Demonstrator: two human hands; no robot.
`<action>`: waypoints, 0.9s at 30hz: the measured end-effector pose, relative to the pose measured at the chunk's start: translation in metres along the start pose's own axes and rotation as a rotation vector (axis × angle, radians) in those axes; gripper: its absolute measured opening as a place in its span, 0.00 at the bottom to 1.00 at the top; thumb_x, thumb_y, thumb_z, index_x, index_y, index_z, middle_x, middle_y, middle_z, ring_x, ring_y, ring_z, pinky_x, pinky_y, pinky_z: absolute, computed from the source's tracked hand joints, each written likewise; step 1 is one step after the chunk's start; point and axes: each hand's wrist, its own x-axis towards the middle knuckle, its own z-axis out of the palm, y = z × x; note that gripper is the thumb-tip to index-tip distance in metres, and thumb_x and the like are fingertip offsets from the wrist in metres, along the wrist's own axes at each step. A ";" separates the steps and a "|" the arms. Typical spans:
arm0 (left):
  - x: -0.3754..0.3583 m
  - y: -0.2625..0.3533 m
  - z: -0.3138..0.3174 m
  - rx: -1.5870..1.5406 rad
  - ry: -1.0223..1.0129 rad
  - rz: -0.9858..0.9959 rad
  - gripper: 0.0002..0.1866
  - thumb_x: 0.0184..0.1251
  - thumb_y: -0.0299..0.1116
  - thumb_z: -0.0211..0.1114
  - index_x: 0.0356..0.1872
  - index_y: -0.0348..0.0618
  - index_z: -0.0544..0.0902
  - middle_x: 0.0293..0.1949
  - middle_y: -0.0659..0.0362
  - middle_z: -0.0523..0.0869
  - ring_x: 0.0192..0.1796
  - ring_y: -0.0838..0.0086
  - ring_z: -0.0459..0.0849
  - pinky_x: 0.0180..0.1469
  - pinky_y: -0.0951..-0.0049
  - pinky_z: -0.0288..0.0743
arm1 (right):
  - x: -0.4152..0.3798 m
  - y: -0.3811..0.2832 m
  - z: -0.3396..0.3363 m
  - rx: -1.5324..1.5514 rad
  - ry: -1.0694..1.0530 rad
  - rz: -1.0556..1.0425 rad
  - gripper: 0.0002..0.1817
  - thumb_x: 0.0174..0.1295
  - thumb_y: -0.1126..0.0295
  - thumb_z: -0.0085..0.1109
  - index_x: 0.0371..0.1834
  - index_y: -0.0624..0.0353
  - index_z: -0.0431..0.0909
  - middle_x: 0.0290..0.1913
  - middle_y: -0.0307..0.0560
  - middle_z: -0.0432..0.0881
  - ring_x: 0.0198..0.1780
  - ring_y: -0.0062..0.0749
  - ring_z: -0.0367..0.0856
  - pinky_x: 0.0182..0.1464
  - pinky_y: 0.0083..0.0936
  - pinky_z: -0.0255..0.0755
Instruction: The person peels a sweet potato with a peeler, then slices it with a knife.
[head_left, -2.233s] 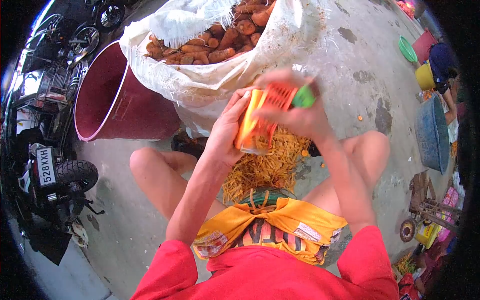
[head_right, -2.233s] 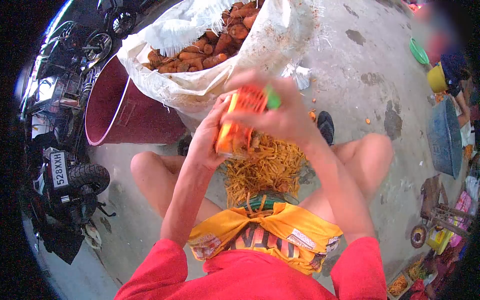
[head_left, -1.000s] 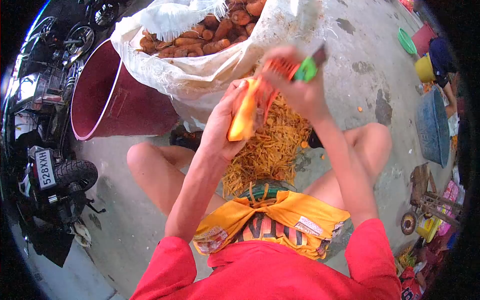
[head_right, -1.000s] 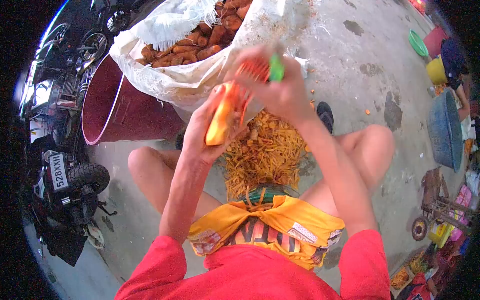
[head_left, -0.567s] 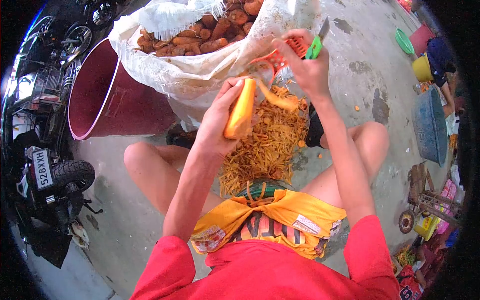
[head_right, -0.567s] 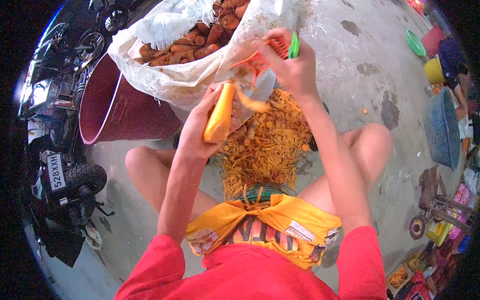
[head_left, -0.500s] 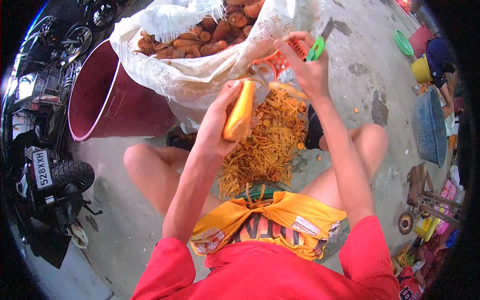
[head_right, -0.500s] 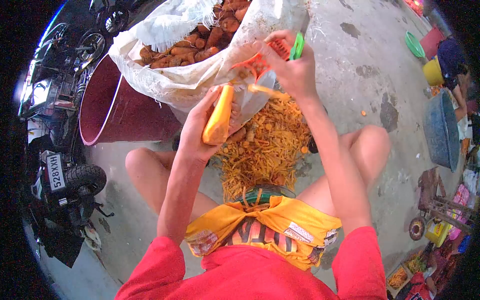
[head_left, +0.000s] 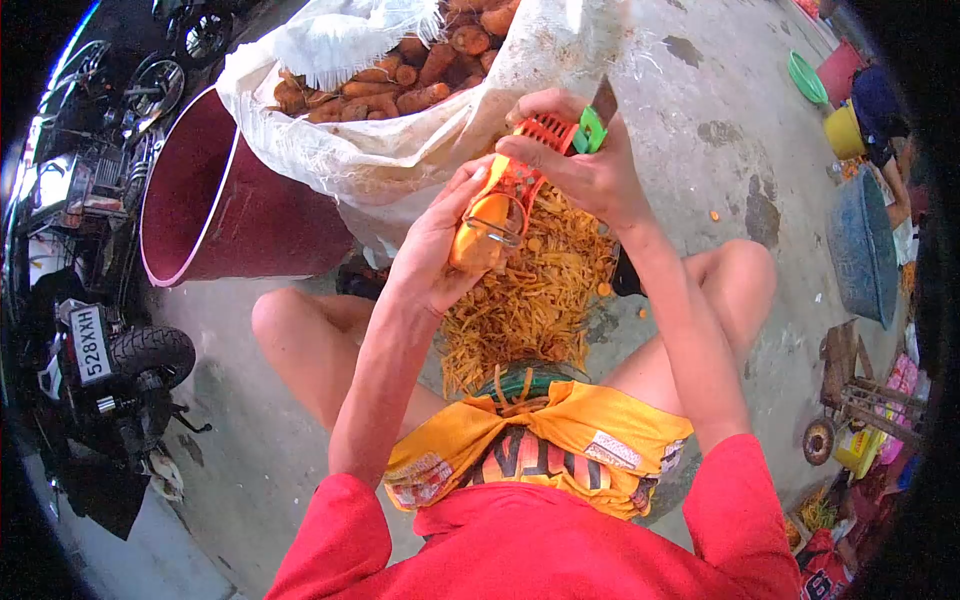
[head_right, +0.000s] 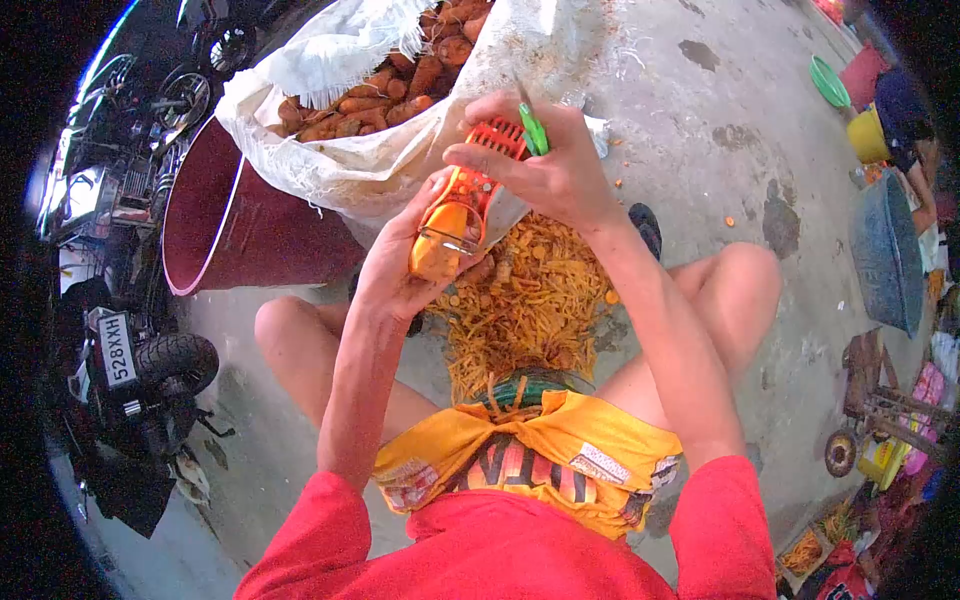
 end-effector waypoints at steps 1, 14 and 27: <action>0.001 -0.001 0.000 -0.006 -0.011 0.000 0.16 0.85 0.41 0.56 0.65 0.49 0.76 0.55 0.62 0.85 0.53 0.76 0.88 0.46 0.69 0.88 | 0.002 0.002 -0.003 -0.015 -0.009 -0.018 0.14 0.63 0.67 0.79 0.43 0.60 0.84 0.32 0.33 0.84 0.36 0.14 0.77 0.39 0.20 0.74; 0.003 -0.006 0.008 -0.008 0.015 0.002 0.18 0.85 0.46 0.56 0.65 0.50 0.77 0.51 0.61 0.87 0.45 0.73 0.89 0.39 0.64 0.89 | 0.002 0.002 -0.016 0.020 -0.033 0.115 0.15 0.62 0.70 0.79 0.48 0.59 0.83 0.43 0.34 0.86 0.44 0.15 0.81 0.49 0.19 0.78; -0.010 -0.005 0.020 -0.044 0.008 -0.108 0.22 0.85 0.44 0.55 0.73 0.53 0.71 0.59 0.59 0.84 0.51 0.70 0.89 0.41 0.59 0.88 | 0.003 -0.017 -0.004 -0.112 0.051 -0.038 0.19 0.53 0.66 0.86 0.41 0.58 0.83 0.29 0.32 0.83 0.32 0.12 0.77 0.35 0.18 0.74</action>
